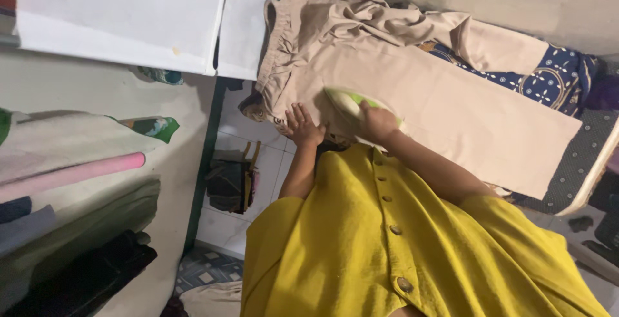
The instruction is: The person irons beige pants on a patterned board, moving the iron over the fabric and kemudian folding and lifting them.
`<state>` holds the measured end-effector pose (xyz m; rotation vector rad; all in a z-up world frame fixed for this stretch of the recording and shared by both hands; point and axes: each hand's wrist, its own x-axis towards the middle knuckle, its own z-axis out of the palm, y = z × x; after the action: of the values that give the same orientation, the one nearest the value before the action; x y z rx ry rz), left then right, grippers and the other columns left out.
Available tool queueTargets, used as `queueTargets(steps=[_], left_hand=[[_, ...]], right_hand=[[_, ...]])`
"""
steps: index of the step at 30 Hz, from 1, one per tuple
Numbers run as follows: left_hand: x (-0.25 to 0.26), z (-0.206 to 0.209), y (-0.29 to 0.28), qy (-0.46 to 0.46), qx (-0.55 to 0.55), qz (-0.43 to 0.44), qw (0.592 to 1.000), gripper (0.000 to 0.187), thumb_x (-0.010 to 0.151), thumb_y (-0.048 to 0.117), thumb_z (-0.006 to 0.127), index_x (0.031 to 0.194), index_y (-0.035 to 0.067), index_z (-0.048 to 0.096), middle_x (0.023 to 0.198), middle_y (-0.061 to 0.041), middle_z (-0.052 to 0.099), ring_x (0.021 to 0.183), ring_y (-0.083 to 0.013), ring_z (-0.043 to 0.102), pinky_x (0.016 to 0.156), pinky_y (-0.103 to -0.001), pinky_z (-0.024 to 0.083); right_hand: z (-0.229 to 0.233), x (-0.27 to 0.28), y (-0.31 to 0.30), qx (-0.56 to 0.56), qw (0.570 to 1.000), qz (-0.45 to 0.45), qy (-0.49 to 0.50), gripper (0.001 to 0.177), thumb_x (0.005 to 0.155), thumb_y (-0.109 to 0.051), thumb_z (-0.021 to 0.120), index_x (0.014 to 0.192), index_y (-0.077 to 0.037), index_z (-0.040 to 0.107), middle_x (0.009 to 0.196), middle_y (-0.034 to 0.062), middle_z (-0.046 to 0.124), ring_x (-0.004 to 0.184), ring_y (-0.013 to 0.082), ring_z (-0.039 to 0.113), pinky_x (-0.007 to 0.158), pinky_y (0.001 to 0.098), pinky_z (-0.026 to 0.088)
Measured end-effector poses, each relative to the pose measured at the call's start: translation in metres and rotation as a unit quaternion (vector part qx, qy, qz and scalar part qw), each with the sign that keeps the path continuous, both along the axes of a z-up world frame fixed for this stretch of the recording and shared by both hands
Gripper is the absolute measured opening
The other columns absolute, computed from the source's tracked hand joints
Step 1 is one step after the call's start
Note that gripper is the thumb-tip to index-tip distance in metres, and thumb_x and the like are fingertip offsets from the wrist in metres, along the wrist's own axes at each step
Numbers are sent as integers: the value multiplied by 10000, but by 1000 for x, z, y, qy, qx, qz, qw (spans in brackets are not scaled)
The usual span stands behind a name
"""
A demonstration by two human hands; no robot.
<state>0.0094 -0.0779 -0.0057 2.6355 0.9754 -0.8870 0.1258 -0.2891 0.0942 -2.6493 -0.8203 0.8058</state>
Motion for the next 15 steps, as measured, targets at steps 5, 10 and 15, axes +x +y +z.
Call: queueTargets(steps=[5, 10, 15], left_hand=[[9, 31, 3, 40, -88, 38, 995, 1115, 915, 767, 431, 1630, 151, -163, 1710, -63, -254, 1562, -382, -229, 1170, -738, -60], [26, 61, 2, 116, -109, 52, 986, 1076, 939, 795, 327, 1613, 164, -225, 1680, -34, -340, 1551, -364, -282, 1180, -758, -68], [26, 65, 2, 134, -112, 48, 983, 1110, 926, 778, 357, 1606, 152, -257, 1666, -70, -364, 1543, -367, -290, 1153, -772, -31]], right_hand=[[25, -8, -13, -58, 997, -11, 56, 444, 977, -304, 577, 1373, -123, 492, 945, 200, 740, 857, 375, 738, 744, 498, 581], [30, 21, 35, -50, 998, -43, 23, 514, 919, -341, 658, 1296, -67, 444, 938, 224, 729, 839, 404, 728, 707, 497, 576], [-4, 22, 32, -4, 1000, -30, -3, 481, 930, -328, 637, 1289, -58, 467, 949, 217, 741, 874, 409, 728, 756, 514, 569]])
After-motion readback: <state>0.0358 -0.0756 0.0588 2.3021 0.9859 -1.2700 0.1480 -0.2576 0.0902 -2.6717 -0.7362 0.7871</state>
